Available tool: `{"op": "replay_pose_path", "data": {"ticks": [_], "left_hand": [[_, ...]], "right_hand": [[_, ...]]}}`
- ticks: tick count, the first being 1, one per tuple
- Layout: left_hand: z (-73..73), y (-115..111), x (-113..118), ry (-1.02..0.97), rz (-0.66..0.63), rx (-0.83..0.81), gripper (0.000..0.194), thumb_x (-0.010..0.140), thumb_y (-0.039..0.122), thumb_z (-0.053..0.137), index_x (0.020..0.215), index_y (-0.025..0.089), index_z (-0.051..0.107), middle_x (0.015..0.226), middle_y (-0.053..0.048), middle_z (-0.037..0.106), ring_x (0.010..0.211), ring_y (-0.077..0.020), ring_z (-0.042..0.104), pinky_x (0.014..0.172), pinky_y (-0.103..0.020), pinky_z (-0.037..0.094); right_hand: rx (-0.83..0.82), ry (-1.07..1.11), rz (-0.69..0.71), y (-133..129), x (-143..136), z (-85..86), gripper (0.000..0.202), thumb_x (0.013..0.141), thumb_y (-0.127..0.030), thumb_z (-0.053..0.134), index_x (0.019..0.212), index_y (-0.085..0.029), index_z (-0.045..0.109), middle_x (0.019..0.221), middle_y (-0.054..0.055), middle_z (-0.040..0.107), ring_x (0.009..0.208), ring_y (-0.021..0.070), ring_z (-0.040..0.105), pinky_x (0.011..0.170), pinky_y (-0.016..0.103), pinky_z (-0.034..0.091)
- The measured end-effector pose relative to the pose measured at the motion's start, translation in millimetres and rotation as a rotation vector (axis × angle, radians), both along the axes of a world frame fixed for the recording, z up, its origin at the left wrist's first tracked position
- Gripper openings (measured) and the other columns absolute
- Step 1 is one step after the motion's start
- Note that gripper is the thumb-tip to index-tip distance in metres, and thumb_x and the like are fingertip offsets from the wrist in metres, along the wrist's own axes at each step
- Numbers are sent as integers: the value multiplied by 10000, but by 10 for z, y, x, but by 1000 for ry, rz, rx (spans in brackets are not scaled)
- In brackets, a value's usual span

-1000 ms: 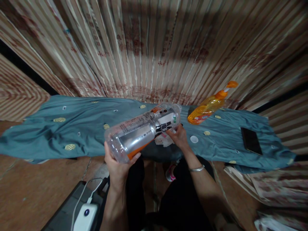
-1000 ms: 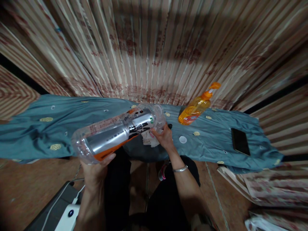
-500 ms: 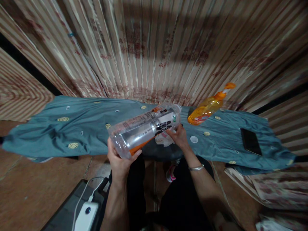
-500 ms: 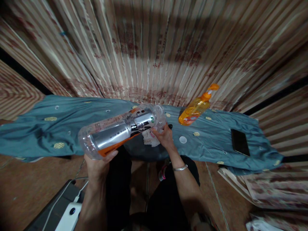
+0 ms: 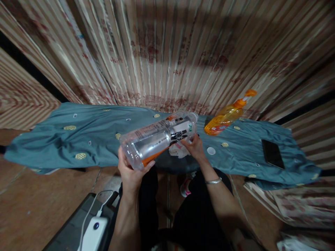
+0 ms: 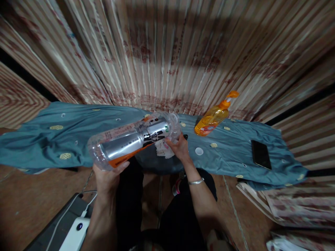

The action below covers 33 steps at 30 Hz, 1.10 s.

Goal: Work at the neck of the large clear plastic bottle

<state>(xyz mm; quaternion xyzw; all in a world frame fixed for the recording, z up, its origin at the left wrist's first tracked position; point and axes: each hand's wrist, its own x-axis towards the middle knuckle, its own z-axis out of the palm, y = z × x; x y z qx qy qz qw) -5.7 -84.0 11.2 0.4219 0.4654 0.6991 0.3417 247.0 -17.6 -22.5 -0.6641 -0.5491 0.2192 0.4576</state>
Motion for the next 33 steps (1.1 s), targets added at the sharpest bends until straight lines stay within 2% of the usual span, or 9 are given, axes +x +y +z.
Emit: {"op": "replay_pose_path", "data": {"ticks": [6,15,24,33], "left_hand": [[7,12,7,37,9,6,1011,378,484,980,1258,191,580,1217,-126,634,1233,-370,598,1085,-537,443],[16,5,9,19,16,-16,1046,351,502,979,1266,183,585,1234,-131,636,1215,-354,608,1083,-511,448],[1,2,-5,54,3,9,1047,389,529,968,1296,185,572,1232,-115,636,1190,-328,625,1054,-461,481],[-2,-4,-16,70,-12,24,1042,410,508,973,1317,203,561,1282,-125,608,1247,-347,593,1074,-477,462]], "right_hand": [[-9,-10,1,-6,0,28,493,698,-397,796,1097,-164,623,989,120,732,921,310,709,834,426,566],[-25,-25,11,-8,7,18,511,716,-397,787,1124,-141,617,1004,135,734,918,303,713,828,421,568],[-4,-3,19,-7,15,9,464,708,-439,777,1052,-174,612,998,117,739,911,294,709,826,419,568],[-13,-13,15,-9,24,13,519,698,-486,771,1074,-168,610,981,123,735,903,310,710,816,436,567]]}}
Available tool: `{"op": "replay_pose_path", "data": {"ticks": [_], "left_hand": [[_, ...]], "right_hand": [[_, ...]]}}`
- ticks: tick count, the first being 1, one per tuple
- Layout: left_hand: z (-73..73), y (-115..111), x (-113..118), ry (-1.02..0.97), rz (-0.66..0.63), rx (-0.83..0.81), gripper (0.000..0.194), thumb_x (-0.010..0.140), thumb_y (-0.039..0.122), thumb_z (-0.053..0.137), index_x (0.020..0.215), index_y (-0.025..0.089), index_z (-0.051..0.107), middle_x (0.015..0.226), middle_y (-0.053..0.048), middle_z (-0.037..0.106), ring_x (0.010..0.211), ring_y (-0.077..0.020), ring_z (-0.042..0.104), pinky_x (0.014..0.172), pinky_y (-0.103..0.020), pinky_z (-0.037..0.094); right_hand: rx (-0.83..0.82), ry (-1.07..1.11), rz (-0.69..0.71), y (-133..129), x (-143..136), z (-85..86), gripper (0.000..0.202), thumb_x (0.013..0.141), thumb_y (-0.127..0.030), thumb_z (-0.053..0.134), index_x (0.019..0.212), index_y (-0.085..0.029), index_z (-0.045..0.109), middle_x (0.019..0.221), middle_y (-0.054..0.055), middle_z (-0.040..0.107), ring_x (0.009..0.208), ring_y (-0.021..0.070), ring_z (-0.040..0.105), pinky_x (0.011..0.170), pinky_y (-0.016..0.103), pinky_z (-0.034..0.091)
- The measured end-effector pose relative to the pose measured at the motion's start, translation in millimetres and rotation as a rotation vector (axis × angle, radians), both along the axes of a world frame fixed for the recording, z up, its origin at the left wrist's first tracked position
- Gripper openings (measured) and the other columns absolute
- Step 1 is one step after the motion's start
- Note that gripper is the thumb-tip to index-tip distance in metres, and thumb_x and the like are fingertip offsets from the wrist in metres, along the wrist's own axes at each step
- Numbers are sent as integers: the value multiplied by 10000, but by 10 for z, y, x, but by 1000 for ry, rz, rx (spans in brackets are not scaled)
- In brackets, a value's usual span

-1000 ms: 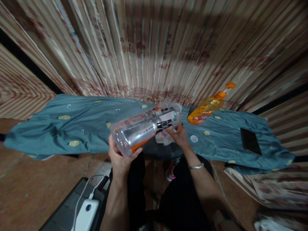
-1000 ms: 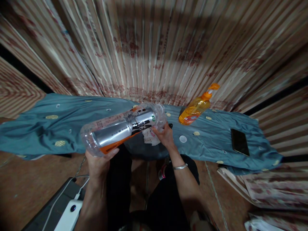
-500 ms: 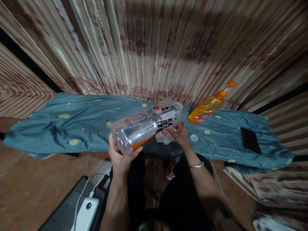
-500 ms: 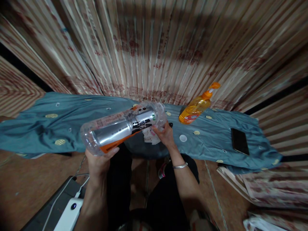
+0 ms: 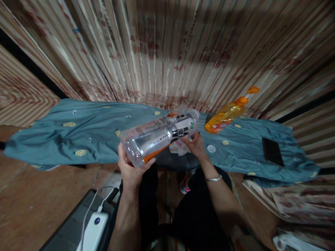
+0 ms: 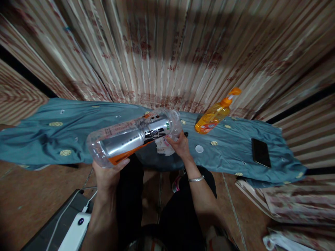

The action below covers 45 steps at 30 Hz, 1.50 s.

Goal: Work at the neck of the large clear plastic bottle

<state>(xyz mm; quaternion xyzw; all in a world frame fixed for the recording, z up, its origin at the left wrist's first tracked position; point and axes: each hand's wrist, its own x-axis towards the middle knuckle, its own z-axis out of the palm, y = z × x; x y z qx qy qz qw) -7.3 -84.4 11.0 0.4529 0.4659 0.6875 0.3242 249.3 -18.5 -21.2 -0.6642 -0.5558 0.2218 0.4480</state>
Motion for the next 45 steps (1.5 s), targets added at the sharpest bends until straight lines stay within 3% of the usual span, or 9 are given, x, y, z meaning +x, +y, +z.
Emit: {"op": "replay_pose_path", "data": {"ticks": [8,16,27,45], "left_hand": [[57,-4,14,-16,-8,-10,1011,393,506,976,1268,184,583,1241,-126,623,1237,-363,595,1092,-513,439],[-2,4,17,19,21,16,1036,420,537,962,1318,208,561,1266,-122,616,1233,-352,604,1072,-500,465],[25,-6,21,-7,9,-3,1033,409,495,973,1310,192,570,1253,-127,626,1221,-345,609,1059,-481,474],[14,-6,14,13,-8,9,1052,428,540,960,1339,207,553,1278,-116,608,1261,-351,585,1082,-488,461]], "right_hand": [[-7,1,-2,-1,-11,24,478,686,-469,779,1035,-190,611,990,117,754,879,294,706,807,434,574],[-10,11,-1,5,-3,6,467,686,-445,783,1029,-182,608,985,116,737,919,309,711,840,446,567],[12,-20,3,11,13,-36,498,702,-493,774,1053,-183,607,964,115,736,877,299,707,784,430,577],[-3,8,13,2,-9,24,466,690,-458,767,1031,-184,607,1012,120,755,904,301,713,825,453,576]]}}
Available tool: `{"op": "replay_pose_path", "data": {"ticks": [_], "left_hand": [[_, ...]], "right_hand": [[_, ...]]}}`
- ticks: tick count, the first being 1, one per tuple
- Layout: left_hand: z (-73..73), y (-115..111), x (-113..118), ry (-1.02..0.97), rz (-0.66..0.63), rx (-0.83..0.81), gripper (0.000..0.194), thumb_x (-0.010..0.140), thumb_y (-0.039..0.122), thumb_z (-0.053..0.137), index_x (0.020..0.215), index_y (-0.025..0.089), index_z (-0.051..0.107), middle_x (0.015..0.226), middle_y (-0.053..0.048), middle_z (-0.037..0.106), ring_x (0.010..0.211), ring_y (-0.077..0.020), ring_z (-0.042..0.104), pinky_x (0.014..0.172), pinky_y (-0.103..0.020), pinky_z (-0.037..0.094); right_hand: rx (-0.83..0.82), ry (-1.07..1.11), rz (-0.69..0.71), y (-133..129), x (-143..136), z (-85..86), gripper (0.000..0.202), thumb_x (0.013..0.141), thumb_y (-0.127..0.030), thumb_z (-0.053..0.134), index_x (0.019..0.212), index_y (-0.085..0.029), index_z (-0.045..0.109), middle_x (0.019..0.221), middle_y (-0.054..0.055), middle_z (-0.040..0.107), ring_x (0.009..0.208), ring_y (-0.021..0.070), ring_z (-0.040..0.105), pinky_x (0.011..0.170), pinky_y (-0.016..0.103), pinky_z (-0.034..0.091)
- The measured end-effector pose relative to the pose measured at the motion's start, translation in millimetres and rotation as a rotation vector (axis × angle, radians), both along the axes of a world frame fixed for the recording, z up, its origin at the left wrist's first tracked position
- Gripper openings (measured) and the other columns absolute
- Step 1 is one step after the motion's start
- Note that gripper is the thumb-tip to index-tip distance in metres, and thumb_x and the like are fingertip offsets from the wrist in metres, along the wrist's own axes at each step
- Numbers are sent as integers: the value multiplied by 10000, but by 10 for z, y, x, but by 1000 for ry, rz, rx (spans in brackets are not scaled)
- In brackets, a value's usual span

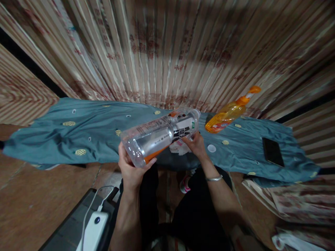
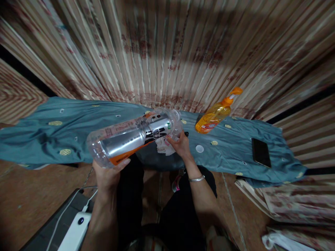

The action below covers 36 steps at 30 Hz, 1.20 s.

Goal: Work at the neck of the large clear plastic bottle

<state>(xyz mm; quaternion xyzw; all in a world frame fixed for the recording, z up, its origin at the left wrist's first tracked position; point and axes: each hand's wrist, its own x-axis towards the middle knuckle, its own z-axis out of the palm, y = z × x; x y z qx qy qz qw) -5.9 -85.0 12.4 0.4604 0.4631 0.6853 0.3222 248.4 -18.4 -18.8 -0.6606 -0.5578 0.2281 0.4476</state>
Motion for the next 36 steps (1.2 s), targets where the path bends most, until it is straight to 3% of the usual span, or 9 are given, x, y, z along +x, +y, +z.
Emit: {"op": "replay_pose_path", "data": {"ticks": [20,36], "left_hand": [[25,-4,0,-25,21,-18,1009,402,501,971,1278,182,588,1253,-125,633,1221,-342,614,1064,-468,474],[-10,15,2,-78,0,-37,1036,381,473,985,1293,192,581,1258,-125,631,1200,-322,626,1057,-469,474]], "right_hand": [[34,-45,8,2,32,-41,576,701,-631,711,1026,-166,618,1015,148,758,899,295,714,813,432,563],[38,-53,12,-9,52,-51,759,683,-698,713,1179,-141,571,1021,161,751,894,320,724,762,426,573]]}}
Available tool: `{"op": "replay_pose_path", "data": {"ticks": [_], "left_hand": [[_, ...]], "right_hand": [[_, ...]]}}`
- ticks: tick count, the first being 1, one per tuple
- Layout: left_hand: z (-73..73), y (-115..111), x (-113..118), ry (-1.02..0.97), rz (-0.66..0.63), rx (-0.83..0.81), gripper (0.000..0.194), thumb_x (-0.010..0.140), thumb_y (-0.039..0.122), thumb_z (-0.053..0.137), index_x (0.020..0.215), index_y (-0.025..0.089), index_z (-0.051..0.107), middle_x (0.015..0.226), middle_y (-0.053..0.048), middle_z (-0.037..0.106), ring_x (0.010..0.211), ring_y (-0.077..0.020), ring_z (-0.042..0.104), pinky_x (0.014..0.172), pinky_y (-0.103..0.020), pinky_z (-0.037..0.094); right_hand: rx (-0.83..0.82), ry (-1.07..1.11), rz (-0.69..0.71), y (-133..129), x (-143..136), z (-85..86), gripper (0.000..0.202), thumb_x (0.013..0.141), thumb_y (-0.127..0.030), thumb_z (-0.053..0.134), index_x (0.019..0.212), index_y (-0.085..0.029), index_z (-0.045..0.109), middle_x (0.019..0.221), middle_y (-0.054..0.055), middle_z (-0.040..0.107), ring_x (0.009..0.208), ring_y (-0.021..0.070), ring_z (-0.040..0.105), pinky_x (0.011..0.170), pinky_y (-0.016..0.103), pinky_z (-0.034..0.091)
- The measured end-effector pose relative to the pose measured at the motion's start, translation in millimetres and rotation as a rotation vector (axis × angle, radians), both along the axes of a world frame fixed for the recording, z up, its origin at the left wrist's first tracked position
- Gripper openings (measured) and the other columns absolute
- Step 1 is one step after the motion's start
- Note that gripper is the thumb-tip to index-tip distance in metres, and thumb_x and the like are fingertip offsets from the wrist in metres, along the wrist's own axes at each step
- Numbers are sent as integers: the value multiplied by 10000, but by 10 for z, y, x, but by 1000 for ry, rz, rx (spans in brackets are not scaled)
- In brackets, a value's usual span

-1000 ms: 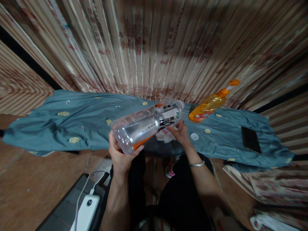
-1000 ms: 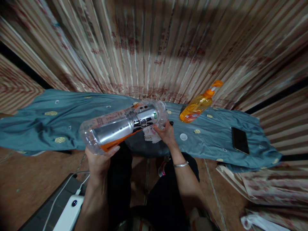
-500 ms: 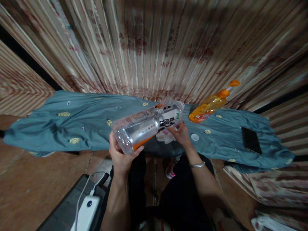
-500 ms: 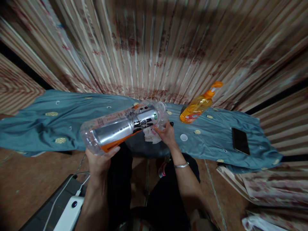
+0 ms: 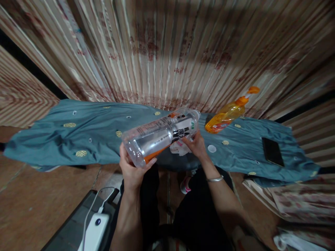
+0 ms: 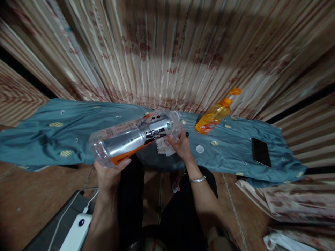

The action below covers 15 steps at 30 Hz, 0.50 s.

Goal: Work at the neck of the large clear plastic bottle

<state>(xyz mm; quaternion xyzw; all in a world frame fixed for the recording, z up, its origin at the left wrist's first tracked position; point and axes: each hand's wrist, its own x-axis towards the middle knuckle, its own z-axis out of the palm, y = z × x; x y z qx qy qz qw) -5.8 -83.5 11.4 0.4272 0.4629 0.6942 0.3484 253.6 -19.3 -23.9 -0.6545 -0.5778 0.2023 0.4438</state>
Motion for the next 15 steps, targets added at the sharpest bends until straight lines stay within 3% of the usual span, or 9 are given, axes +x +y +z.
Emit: {"op": "replay_pose_path", "data": {"ticks": [4,15], "left_hand": [[20,-8,5,-18,-18,-8,1038,390,450,987,1299,172,571,1291,-139,613,1226,-323,608,1054,-450,484],[68,2,31,-28,-45,32,995,409,403,989,1286,181,575,1263,-130,621,1250,-336,592,1077,-469,464]], "right_hand": [[5,10,13,-10,0,14,822,658,-721,726,1208,-132,559,1030,157,753,872,320,721,742,435,575],[-31,-23,31,-37,19,17,733,701,-630,761,1227,-155,572,998,119,751,857,307,725,765,437,584]]}}
